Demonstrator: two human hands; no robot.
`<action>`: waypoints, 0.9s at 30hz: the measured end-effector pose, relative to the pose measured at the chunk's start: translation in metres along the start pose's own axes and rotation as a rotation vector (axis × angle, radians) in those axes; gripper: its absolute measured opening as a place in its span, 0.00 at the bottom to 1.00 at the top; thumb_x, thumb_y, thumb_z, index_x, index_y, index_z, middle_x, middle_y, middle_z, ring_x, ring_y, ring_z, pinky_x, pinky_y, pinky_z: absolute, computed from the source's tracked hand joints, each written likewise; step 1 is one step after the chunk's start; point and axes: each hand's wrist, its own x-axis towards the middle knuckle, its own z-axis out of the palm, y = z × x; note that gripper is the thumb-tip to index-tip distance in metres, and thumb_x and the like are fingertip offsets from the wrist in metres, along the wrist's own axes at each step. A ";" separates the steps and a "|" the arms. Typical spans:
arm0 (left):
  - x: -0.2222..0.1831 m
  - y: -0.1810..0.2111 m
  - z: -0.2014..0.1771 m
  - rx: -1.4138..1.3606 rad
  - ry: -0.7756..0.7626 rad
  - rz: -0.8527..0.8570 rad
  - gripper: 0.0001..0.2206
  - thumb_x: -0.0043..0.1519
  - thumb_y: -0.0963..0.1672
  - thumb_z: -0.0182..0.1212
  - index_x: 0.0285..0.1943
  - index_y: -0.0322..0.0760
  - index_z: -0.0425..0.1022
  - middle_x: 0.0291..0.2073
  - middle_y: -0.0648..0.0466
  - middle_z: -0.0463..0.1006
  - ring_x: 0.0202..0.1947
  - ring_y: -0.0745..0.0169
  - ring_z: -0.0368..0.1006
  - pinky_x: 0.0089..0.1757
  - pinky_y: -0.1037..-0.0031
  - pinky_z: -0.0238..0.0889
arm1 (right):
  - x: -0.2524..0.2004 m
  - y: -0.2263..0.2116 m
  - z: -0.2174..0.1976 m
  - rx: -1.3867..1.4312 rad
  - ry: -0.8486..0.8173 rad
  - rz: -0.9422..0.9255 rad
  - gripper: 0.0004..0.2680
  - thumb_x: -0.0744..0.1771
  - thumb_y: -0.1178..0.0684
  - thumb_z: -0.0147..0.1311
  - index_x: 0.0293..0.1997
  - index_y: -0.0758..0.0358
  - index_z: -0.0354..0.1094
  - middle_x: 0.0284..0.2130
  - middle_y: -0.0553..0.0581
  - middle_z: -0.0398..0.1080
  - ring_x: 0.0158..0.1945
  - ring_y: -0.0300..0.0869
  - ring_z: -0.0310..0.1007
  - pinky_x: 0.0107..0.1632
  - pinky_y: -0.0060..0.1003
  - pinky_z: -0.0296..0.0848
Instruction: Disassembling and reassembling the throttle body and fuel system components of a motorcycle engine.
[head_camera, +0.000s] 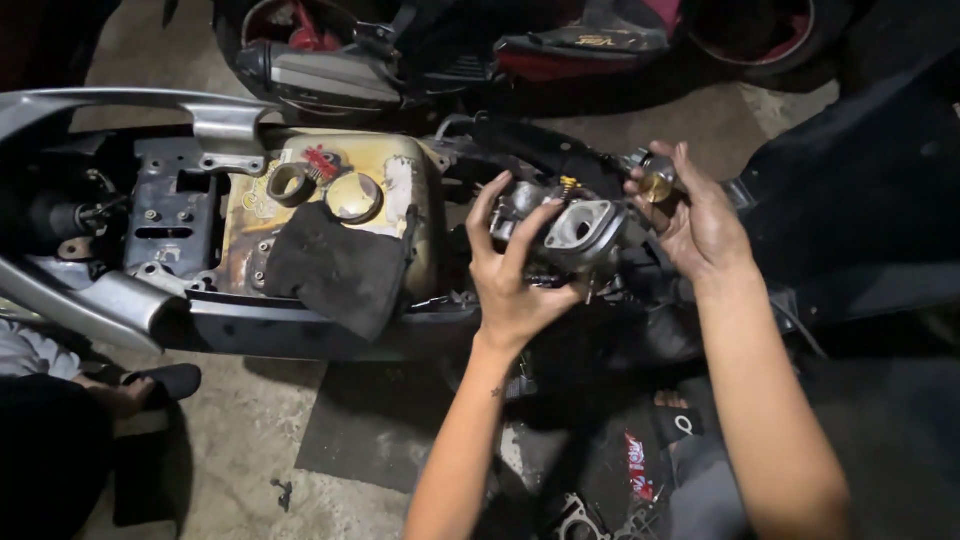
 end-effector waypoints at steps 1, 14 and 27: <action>0.001 0.002 0.000 0.028 0.026 0.013 0.32 0.38 0.43 0.80 0.56 0.47 0.79 0.67 0.42 0.63 0.68 0.39 0.66 0.63 0.58 0.66 | 0.000 0.001 -0.008 0.001 -0.018 0.001 0.15 0.69 0.43 0.57 0.61 0.53 0.70 0.44 0.68 0.77 0.45 0.53 0.83 0.42 0.37 0.87; -0.008 -0.009 0.021 -0.051 -0.043 -0.125 0.32 0.40 0.45 0.80 0.56 0.42 0.76 0.68 0.40 0.65 0.67 0.35 0.66 0.64 0.51 0.63 | -0.029 0.005 -0.002 0.048 -0.060 -0.034 0.14 0.71 0.49 0.53 0.64 0.57 0.67 0.47 0.74 0.75 0.47 0.57 0.82 0.44 0.43 0.86; -0.045 -0.064 0.050 -0.806 0.064 -1.246 0.29 0.59 0.53 0.67 0.65 0.35 0.71 0.57 0.41 0.70 0.51 0.40 0.75 0.47 0.49 0.72 | -0.049 -0.009 0.022 0.161 -0.129 -0.099 0.19 0.69 0.59 0.49 0.71 0.63 0.60 0.53 0.75 0.72 0.61 0.61 0.74 0.61 0.49 0.78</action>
